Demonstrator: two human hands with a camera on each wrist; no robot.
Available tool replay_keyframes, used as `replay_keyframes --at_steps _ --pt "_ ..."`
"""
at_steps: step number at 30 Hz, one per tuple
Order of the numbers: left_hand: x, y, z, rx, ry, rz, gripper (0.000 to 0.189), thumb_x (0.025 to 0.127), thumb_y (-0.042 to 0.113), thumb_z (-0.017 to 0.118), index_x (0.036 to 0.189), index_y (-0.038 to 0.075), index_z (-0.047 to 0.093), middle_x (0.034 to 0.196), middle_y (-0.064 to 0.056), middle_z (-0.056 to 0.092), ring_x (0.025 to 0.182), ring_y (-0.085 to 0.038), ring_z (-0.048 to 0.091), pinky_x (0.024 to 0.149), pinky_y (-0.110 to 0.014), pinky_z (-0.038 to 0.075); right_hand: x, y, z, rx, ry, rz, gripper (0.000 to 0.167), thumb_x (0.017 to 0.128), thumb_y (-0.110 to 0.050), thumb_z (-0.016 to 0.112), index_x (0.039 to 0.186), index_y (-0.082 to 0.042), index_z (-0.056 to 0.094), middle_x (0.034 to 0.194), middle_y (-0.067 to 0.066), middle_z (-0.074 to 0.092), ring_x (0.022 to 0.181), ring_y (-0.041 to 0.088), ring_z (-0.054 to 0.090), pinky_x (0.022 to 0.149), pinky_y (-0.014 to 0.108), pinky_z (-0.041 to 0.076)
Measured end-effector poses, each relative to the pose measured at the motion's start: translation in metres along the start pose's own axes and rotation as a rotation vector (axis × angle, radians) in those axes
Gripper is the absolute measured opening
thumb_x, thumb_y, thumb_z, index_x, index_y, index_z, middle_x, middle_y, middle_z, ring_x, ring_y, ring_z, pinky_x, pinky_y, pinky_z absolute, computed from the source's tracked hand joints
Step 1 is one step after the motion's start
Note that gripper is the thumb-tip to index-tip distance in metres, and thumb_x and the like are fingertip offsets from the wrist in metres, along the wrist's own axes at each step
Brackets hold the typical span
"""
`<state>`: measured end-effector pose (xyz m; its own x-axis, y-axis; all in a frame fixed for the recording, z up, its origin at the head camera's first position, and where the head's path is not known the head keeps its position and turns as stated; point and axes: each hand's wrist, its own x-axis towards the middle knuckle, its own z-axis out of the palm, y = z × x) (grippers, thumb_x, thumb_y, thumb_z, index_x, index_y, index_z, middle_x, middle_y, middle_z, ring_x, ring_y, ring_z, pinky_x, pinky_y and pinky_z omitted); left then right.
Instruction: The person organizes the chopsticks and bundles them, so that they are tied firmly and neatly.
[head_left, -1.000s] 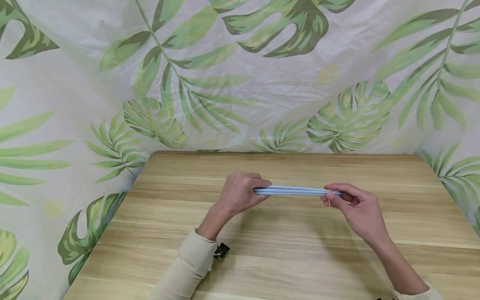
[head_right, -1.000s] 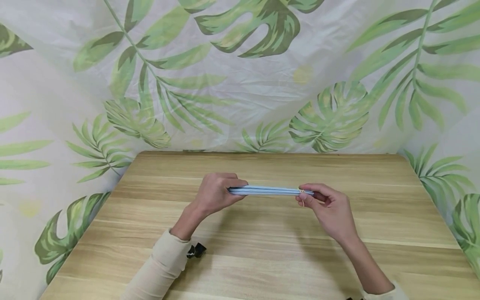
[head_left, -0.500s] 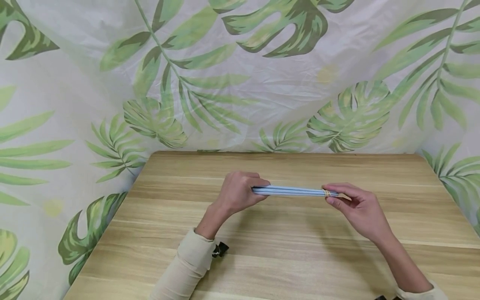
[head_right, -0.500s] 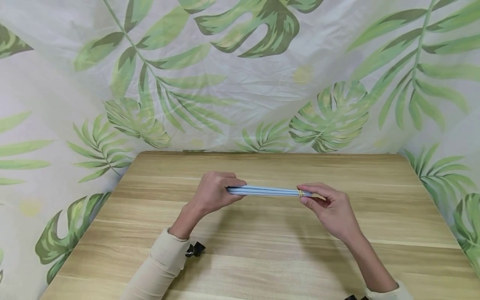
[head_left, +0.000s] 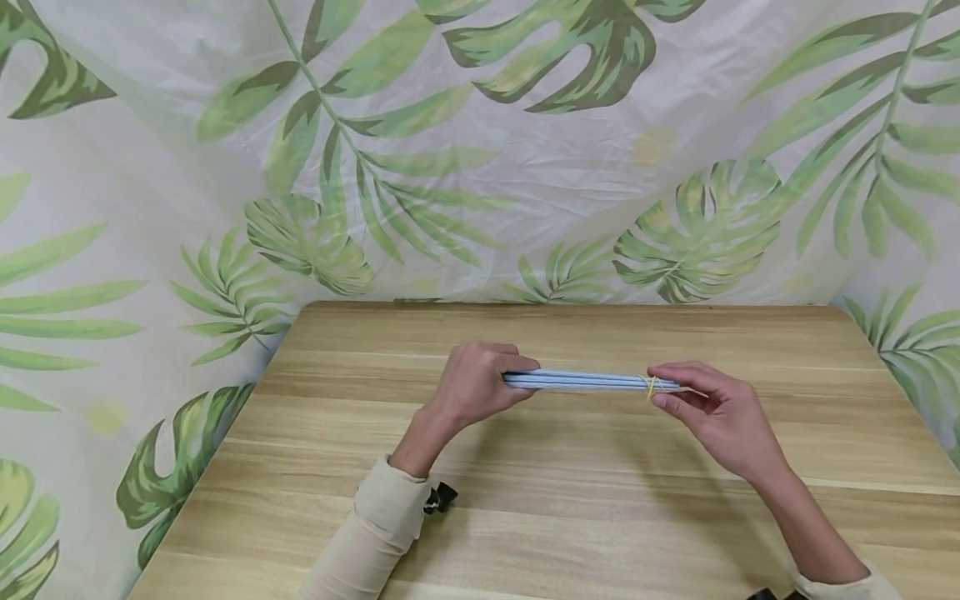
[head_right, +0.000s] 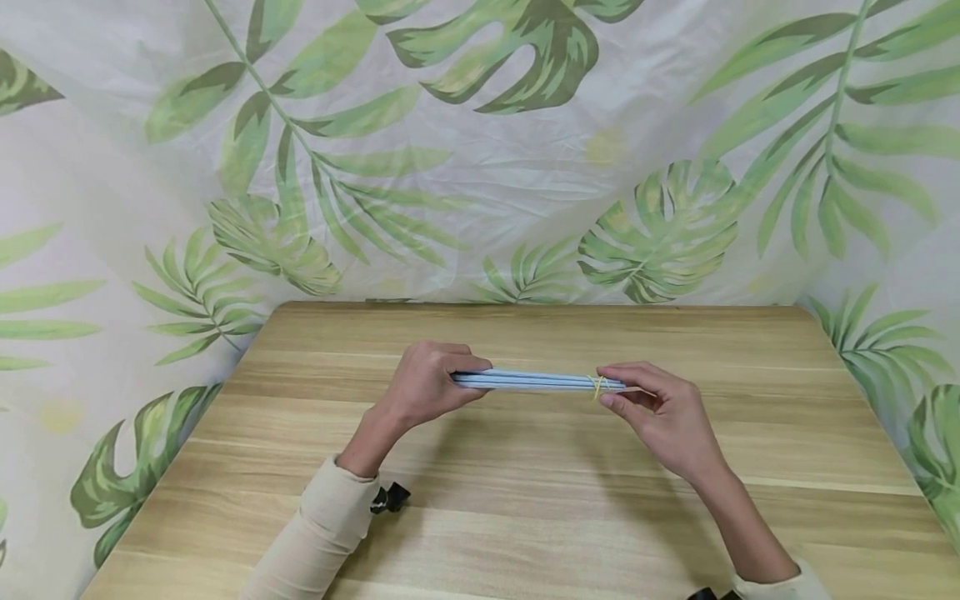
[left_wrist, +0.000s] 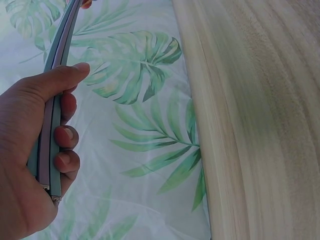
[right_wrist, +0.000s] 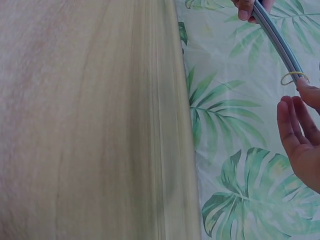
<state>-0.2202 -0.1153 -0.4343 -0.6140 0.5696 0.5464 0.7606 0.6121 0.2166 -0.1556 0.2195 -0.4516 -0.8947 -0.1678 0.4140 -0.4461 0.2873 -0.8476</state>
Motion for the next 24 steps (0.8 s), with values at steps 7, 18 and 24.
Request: replay_keyframes --at_steps 7,18,24 --pt "0.0 0.001 0.0 0.0 -0.013 0.005 0.011 0.083 0.019 0.091 0.093 0.022 0.087 0.07 0.01 0.072 0.054 0.002 0.045 0.052 -0.014 0.036 -0.001 -0.002 0.001 -0.006 -0.021 0.039 0.03 0.095 0.005 0.076 0.126 0.005 0.076 0.104 -0.022 0.079 0.084 0.007 0.08 0.076 0.023 0.063" --pt "0.001 0.003 0.0 0.004 -0.029 0.021 0.011 0.083 0.014 0.089 0.089 0.023 0.086 0.068 0.01 0.07 0.054 0.002 0.042 0.051 -0.014 0.033 0.001 0.002 0.008 0.057 -0.073 0.052 0.029 0.096 0.005 0.075 0.125 0.006 0.076 0.098 -0.013 0.083 0.084 0.01 0.081 0.073 0.024 0.063" --pt "0.001 0.005 0.001 0.025 -0.044 0.026 0.013 0.082 0.013 0.088 0.089 0.023 0.085 0.067 0.01 0.069 0.054 0.001 0.042 0.051 -0.015 0.033 0.004 0.003 0.016 0.041 -0.102 0.06 0.03 0.095 0.002 0.077 0.125 0.003 0.077 0.097 0.004 0.085 0.084 0.007 0.08 0.074 0.023 0.063"
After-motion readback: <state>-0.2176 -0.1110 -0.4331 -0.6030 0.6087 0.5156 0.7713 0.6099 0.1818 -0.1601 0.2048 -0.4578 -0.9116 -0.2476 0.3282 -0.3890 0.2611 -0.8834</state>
